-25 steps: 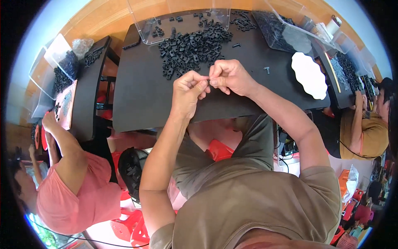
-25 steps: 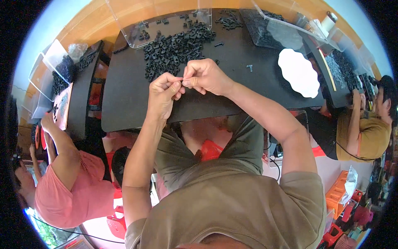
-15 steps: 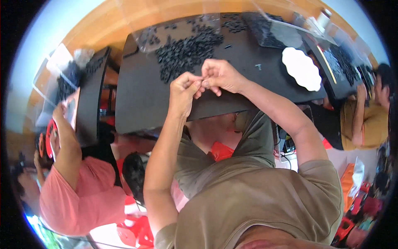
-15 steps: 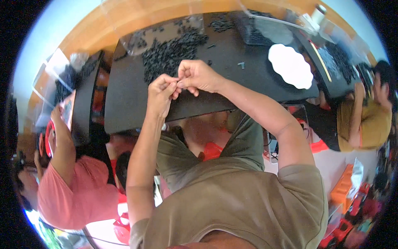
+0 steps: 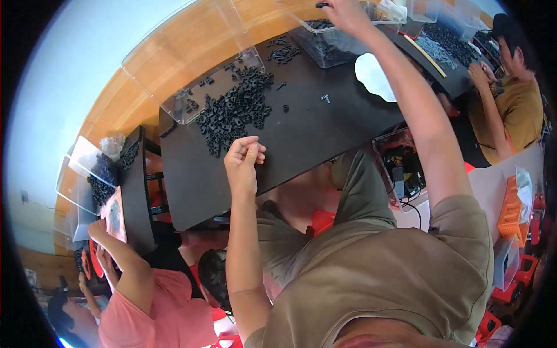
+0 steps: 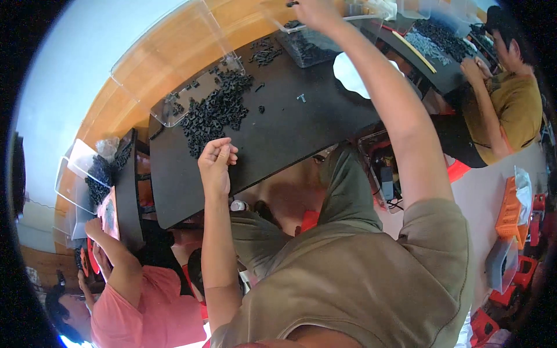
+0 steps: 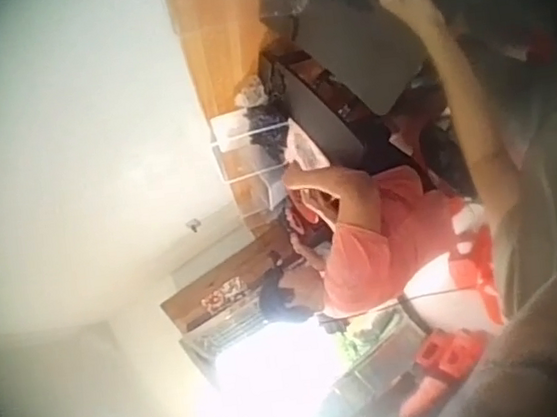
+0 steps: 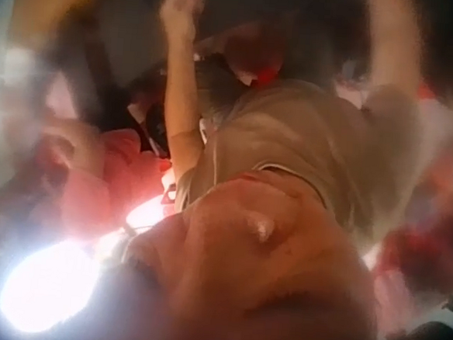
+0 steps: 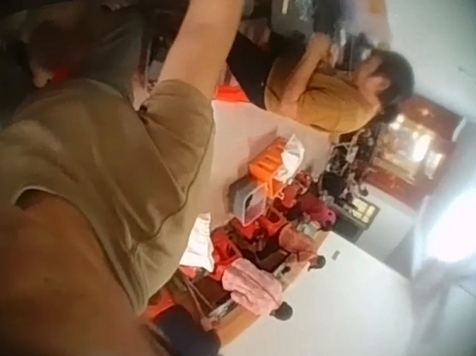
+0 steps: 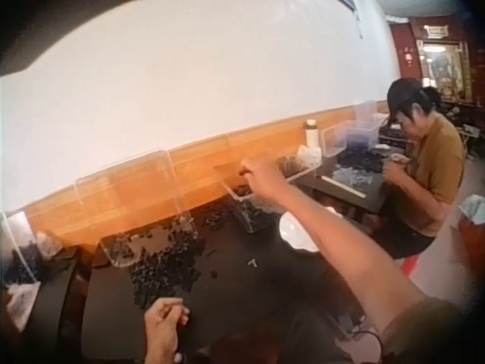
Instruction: The person assembles small black plastic components by inserting pins into each piece by hand.
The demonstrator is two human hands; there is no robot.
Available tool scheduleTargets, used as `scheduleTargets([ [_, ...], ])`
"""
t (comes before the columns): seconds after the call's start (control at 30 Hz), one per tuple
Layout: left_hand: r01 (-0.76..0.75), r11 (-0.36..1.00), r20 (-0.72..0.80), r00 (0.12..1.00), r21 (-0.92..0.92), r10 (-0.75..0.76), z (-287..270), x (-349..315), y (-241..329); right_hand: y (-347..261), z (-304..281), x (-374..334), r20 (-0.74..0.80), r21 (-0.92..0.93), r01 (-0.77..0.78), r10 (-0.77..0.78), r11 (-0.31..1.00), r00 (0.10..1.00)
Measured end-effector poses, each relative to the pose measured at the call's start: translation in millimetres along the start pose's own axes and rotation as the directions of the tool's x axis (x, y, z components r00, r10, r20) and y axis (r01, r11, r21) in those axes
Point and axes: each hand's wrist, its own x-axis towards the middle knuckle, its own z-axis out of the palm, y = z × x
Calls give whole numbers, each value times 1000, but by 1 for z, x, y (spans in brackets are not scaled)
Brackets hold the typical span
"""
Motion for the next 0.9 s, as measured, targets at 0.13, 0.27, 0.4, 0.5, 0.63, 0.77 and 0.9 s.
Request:
scheduleTargets([
  [0.13, 7, 1000, -17, 1000, 7, -7, -1, 1, 0, -13, 4, -13, -153, -308, 124, -178, 943, 972],
  [0.27, 9, 998, -21, 1000, 66, -8, 4, 0, 3, -32, 27, -55, -19, 27, 254, -254, 967, 967],
  [0.4, 22, 993, -7, 1000, 115, -21, 4, 0, 3, -57, 72, -82, 410, 206, 132, -208, 970, 888],
  [0.5, 25, 992, 0, 1000, 124, -25, 6, 1, 1, -59, 104, -80, 526, 169, 101, -176, 980, 832],
  [0.63, 21, 989, 3, 1000, 146, -21, 5, 1, -1, -62, 141, -68, 538, 23, 206, -186, 978, 822],
  [0.77, 20, 989, 15, 1000, 146, -23, 7, 2, -1, -60, 160, -66, 538, -74, 241, -165, 968, 827],
  [0.9, 48, 988, 8, 999, 150, -50, 6, 4, -1, -60, 160, -68, 529, -55, 154, -102, 987, 843],
])
